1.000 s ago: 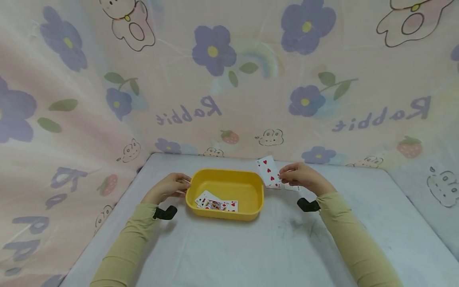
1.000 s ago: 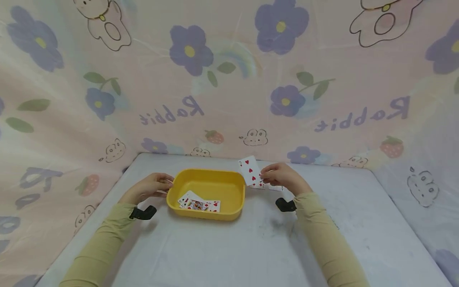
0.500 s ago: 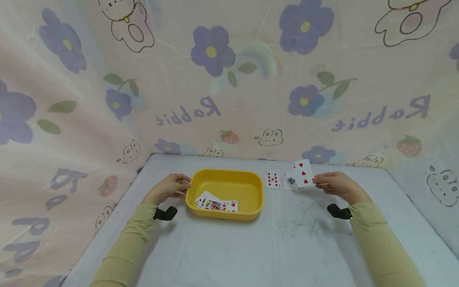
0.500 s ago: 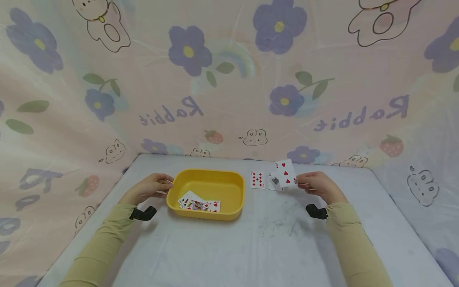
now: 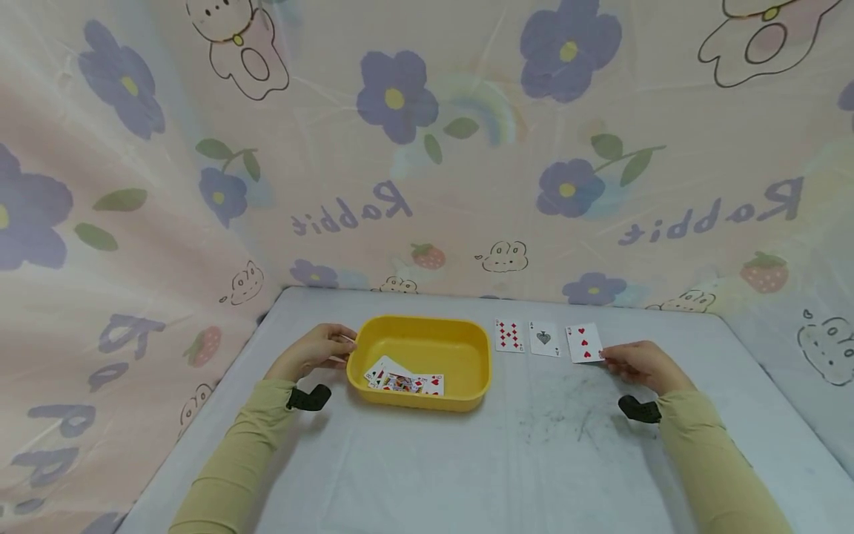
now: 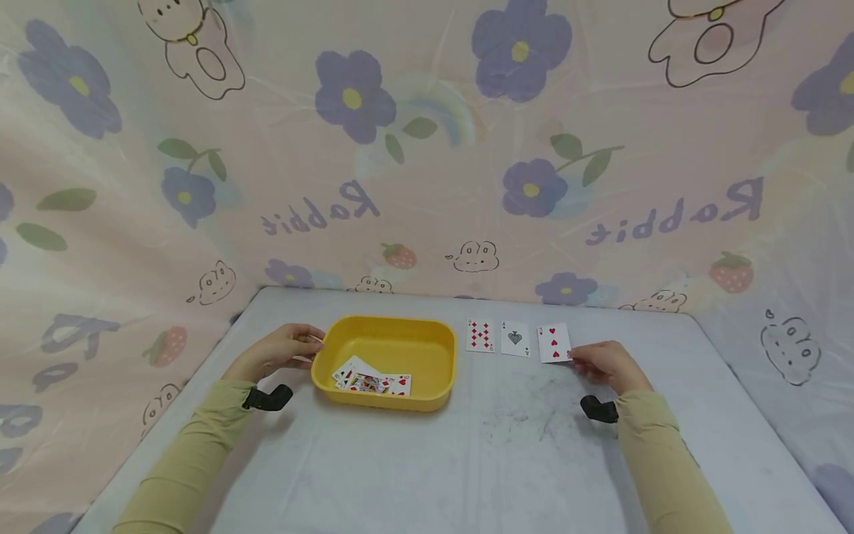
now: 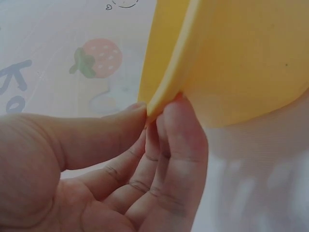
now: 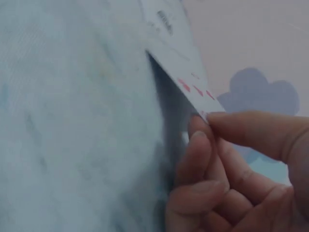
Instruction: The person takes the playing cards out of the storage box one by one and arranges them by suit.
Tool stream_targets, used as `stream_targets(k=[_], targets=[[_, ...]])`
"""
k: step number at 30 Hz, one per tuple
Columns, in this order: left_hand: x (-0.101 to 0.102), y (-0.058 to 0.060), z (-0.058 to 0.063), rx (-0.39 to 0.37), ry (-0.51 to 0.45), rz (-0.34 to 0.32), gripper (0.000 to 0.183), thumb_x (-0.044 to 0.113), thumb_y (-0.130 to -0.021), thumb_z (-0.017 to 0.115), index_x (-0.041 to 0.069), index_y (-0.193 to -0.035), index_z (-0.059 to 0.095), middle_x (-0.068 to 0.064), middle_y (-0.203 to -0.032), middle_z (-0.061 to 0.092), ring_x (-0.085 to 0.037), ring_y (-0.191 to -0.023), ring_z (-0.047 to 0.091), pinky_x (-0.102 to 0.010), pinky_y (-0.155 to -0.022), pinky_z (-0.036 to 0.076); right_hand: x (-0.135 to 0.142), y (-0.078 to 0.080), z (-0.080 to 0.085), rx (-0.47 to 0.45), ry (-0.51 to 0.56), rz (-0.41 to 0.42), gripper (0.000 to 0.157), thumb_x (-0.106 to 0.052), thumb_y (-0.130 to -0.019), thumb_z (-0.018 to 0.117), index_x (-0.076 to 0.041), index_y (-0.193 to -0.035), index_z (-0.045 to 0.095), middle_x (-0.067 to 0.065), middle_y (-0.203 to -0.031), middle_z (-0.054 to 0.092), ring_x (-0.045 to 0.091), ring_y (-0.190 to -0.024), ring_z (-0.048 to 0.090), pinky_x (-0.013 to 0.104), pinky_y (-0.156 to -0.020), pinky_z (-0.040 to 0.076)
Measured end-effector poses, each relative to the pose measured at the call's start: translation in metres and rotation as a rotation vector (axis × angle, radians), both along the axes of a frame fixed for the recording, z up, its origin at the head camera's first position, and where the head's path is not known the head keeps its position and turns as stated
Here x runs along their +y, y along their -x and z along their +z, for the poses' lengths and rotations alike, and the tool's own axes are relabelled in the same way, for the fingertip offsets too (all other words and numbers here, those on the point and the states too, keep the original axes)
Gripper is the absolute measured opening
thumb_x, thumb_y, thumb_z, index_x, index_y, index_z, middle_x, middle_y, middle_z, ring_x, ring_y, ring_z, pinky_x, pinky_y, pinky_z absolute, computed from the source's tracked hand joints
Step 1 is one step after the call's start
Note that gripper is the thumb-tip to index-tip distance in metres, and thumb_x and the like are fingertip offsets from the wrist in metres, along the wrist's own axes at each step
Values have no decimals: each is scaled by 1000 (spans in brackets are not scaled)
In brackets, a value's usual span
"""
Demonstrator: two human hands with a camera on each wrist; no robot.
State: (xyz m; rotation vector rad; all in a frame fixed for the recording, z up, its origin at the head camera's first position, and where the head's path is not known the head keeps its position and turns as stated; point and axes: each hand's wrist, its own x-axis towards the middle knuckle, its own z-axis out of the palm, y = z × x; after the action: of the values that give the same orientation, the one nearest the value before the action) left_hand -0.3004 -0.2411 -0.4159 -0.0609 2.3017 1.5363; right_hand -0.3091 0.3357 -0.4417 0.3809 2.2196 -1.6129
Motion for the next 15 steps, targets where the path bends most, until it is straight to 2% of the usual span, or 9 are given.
stream_targets(k=[7, 15], targets=[[0, 0, 0, 3, 5, 8, 31, 7, -96, 56, -6, -124, 50, -18, -104, 59, -22, -83, 58, -38, -78, 55, -1, 2, -7, 41, -59, 9, 31, -16, -92, 64, 12, -106, 62, -1, -70, 68, 7, -59, 56, 22, -52, 45], [1, -2, 0, 1, 11, 10, 31, 7, -96, 56, -5, -124, 50, -16, -102, 59, -22, -83, 58, -41, -81, 54, -4, 2, -10, 34, -133, -33, 32, -17, -94, 61, 13, -105, 61, 0, -66, 67, 7, -56, 56, 22, -51, 44]])
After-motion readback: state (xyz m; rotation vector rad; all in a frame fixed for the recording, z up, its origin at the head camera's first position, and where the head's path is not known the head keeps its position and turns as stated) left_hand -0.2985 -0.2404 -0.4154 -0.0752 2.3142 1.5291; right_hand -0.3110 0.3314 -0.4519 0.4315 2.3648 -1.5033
